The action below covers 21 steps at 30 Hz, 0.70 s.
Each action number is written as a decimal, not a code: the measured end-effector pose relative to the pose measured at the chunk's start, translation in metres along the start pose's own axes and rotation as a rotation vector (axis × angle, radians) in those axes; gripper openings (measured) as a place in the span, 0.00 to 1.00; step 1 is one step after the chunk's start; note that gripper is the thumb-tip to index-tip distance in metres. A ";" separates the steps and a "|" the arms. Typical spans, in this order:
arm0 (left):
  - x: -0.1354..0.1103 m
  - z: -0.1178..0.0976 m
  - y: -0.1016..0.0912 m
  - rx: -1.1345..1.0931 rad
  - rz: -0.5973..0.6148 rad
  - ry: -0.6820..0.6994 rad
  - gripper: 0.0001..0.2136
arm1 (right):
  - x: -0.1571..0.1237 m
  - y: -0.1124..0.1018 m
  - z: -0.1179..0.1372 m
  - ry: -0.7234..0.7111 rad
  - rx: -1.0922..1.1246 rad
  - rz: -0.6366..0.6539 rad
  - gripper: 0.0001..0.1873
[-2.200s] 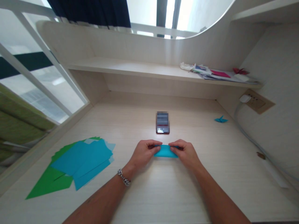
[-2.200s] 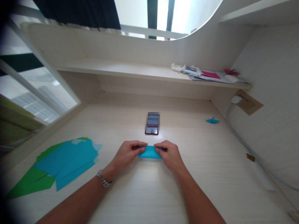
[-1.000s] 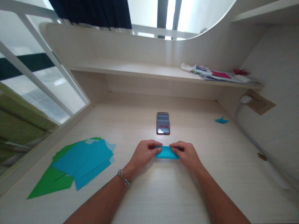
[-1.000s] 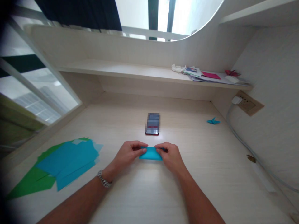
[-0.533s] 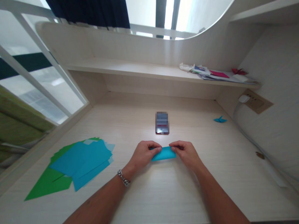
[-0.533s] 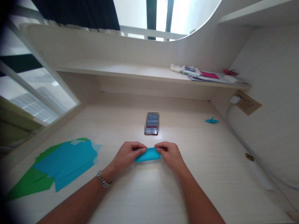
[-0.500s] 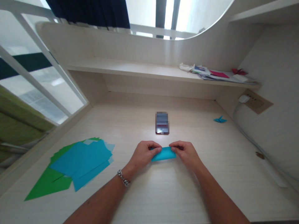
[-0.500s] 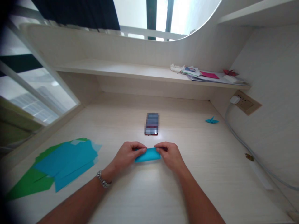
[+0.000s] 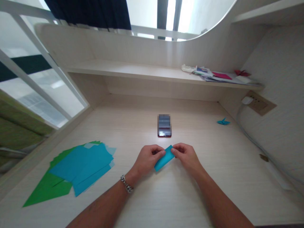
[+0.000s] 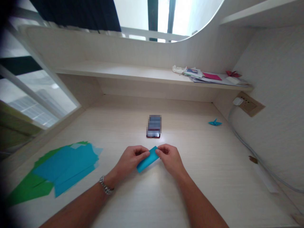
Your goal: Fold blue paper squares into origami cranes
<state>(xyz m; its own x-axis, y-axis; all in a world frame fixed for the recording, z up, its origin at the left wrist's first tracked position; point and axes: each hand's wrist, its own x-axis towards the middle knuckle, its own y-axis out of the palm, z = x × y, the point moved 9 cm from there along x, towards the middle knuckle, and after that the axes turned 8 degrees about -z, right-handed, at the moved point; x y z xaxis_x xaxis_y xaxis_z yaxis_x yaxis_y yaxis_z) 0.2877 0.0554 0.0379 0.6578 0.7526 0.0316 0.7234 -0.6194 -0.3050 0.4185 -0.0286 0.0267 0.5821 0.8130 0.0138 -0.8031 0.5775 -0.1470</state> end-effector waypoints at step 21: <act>0.000 0.018 0.016 -0.257 0.084 -0.126 0.11 | -0.008 0.006 0.015 -0.086 -0.111 0.003 0.09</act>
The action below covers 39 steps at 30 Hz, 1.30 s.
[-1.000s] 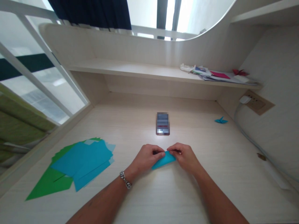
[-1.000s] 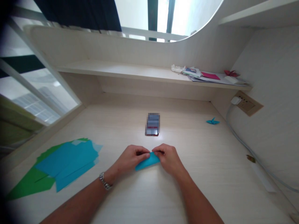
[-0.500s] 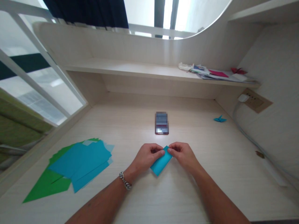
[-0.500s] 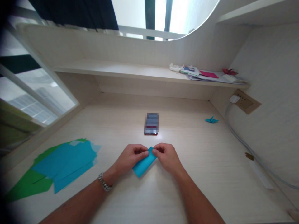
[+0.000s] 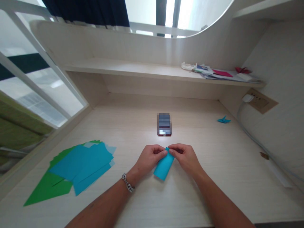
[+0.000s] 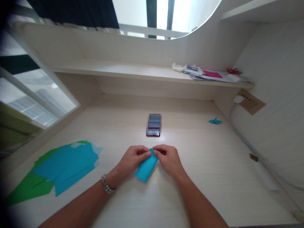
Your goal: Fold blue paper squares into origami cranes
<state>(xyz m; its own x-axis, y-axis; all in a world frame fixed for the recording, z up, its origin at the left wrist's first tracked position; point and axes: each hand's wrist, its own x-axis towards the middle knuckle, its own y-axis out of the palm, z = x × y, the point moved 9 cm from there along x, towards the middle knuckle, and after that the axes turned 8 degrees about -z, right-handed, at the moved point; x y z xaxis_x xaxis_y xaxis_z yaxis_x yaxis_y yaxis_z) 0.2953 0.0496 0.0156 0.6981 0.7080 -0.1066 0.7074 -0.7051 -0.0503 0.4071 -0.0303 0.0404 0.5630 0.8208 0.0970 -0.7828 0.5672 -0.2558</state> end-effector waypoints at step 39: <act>-0.003 -0.011 -0.004 0.068 -0.078 0.072 0.12 | 0.001 0.001 -0.003 0.005 0.076 -0.028 0.09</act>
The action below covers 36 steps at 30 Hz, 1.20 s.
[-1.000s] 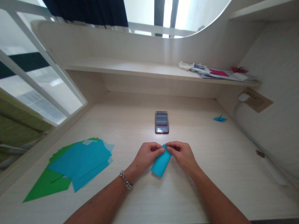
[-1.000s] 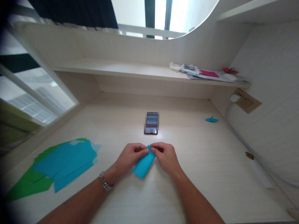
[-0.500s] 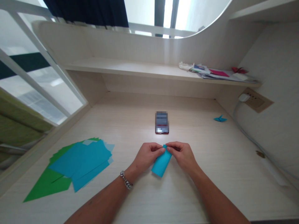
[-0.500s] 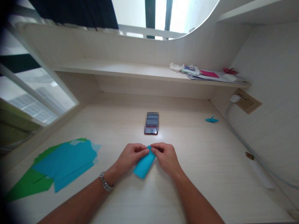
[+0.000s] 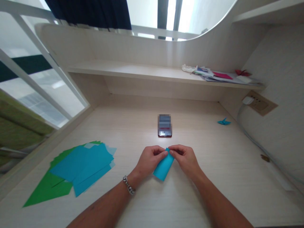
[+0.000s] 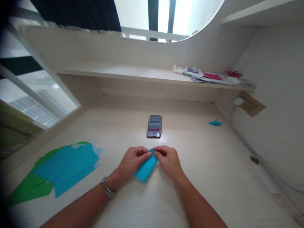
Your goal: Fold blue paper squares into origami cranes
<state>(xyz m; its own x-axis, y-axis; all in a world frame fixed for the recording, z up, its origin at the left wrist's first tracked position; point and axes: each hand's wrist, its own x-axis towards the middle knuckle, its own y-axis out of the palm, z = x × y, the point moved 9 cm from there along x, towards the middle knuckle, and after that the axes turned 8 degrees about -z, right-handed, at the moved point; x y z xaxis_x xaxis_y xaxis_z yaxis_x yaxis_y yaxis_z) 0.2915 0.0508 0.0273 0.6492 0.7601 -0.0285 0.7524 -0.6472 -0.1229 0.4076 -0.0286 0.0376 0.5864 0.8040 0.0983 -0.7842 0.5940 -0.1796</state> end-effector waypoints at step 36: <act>-0.001 0.000 -0.011 -0.053 -0.157 0.030 0.12 | 0.001 0.003 -0.031 0.262 0.256 -0.106 0.17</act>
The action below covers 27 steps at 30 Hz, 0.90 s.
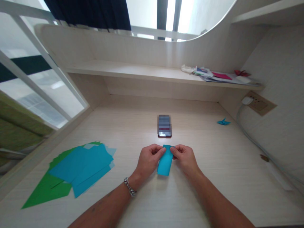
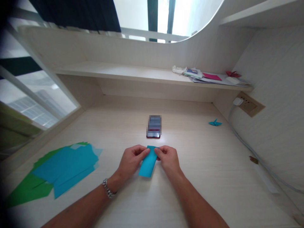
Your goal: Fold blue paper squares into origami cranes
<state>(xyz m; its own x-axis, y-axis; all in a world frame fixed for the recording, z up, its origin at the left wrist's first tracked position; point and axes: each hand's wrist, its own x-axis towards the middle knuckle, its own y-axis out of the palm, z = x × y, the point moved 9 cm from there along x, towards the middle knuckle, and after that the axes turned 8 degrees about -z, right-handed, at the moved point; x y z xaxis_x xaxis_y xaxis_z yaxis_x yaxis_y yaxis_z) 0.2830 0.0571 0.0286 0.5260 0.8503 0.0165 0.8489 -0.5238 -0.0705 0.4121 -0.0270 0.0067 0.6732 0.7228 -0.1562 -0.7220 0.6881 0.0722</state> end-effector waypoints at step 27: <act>0.002 0.010 0.004 -0.238 0.027 -0.186 0.17 | -0.001 0.008 0.000 -0.001 -0.053 0.090 0.17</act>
<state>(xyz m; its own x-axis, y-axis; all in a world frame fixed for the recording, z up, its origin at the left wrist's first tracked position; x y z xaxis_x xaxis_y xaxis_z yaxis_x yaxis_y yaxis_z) 0.2868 0.0577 0.0185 0.5485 0.8194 -0.1667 0.8347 -0.5245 0.1679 0.4055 -0.0219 0.0075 0.6052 0.7818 -0.1504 -0.7872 0.6158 0.0337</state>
